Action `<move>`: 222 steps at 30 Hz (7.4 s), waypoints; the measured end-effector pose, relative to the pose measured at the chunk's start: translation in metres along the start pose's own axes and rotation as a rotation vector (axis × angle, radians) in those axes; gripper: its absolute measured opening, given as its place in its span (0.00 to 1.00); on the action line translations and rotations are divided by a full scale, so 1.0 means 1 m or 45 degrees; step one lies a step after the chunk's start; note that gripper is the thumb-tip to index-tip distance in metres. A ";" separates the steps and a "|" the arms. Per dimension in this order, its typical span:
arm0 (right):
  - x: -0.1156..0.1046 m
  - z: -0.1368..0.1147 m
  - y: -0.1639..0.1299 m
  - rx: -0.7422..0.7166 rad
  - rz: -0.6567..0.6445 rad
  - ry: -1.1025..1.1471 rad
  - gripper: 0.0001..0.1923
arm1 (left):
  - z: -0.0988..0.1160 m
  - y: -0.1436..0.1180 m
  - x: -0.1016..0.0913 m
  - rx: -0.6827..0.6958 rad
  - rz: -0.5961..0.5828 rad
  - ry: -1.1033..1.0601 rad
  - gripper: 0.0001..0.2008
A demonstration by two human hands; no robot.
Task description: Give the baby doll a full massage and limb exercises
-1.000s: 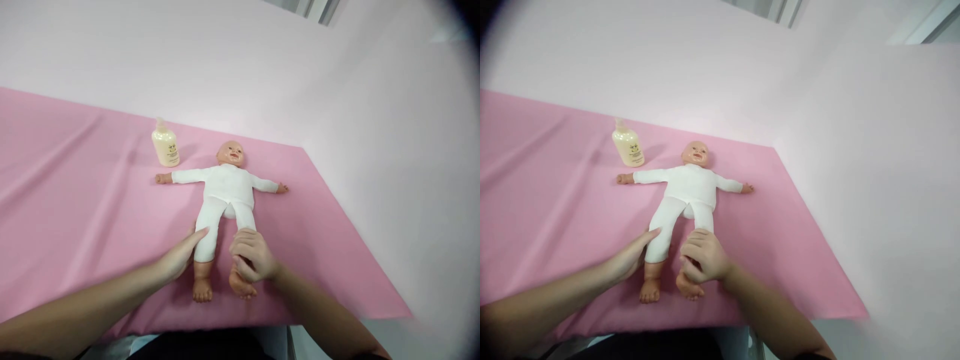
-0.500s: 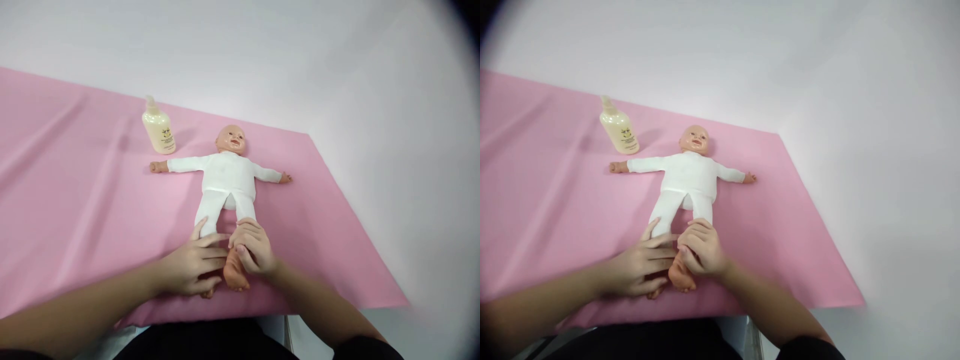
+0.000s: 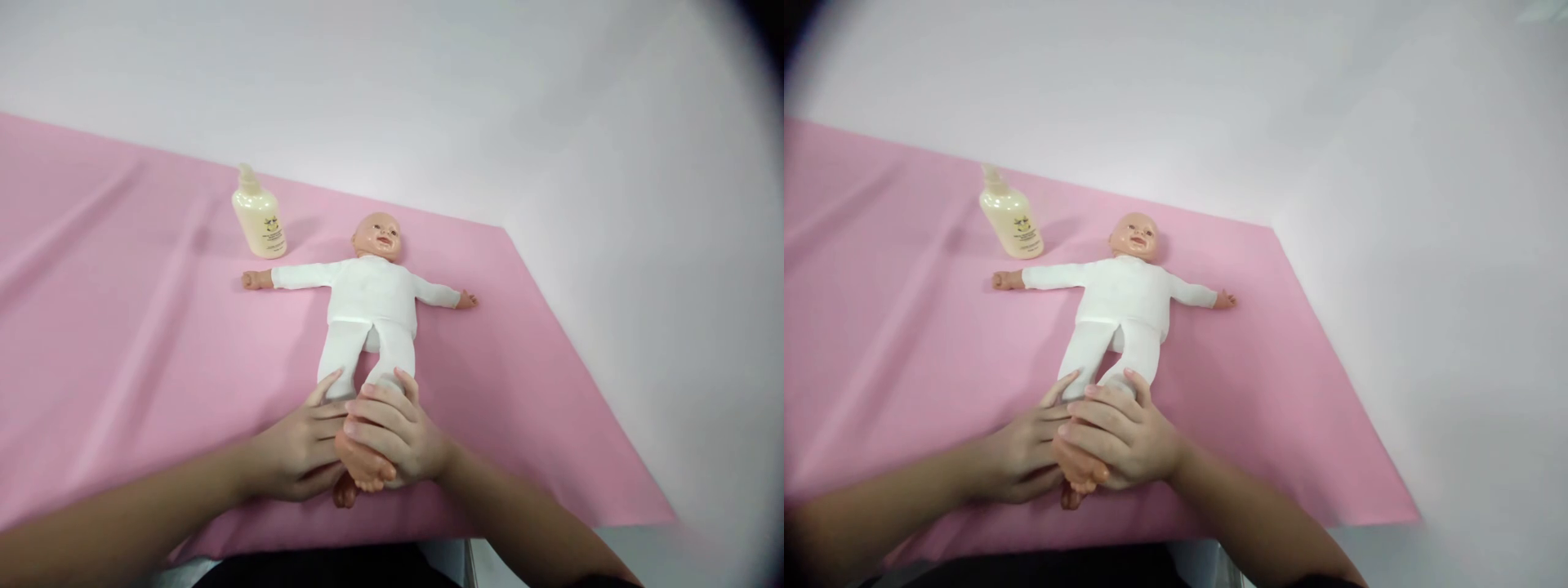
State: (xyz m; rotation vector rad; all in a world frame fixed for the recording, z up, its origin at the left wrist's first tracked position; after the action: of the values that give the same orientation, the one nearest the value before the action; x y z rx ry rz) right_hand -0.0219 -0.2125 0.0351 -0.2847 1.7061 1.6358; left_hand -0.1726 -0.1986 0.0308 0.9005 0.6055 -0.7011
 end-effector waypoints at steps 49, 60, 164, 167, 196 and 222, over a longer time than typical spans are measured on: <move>-0.002 0.000 0.002 0.019 0.025 0.418 0.22 | 0.001 0.001 0.003 -0.036 -0.177 -0.040 0.20; -0.003 0.021 -0.010 0.225 0.033 -0.019 0.13 | -0.011 -0.013 0.007 -0.128 -0.039 -0.077 0.17; 0.000 0.013 -0.007 0.257 -0.054 0.034 0.11 | -0.010 -0.008 0.002 -0.200 0.027 -0.044 0.14; 0.000 0.015 -0.009 0.261 -0.013 0.052 0.06 | -0.015 -0.007 -0.003 -0.317 0.099 -0.037 0.13; -0.004 0.014 0.000 0.298 0.022 0.227 0.17 | -0.010 -0.007 0.001 -0.261 -0.018 -0.074 0.11; -0.003 0.002 0.011 0.311 0.042 0.556 0.10 | -0.005 -0.004 0.006 -0.093 -0.084 -0.089 0.10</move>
State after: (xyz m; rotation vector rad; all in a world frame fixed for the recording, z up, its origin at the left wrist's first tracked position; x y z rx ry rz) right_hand -0.0256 -0.2098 0.0455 -0.5251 2.2239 1.4377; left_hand -0.1732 -0.1977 0.0222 0.7880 0.5969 -0.7620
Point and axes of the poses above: each hand's wrist, its own y-axis towards the middle knuckle, its own x-axis out of the palm, z = x × y, the point moved 4 cm from there along y, towards the middle knuckle, and after that the axes turned 7 degrees about -x, right-handed, at the moved point
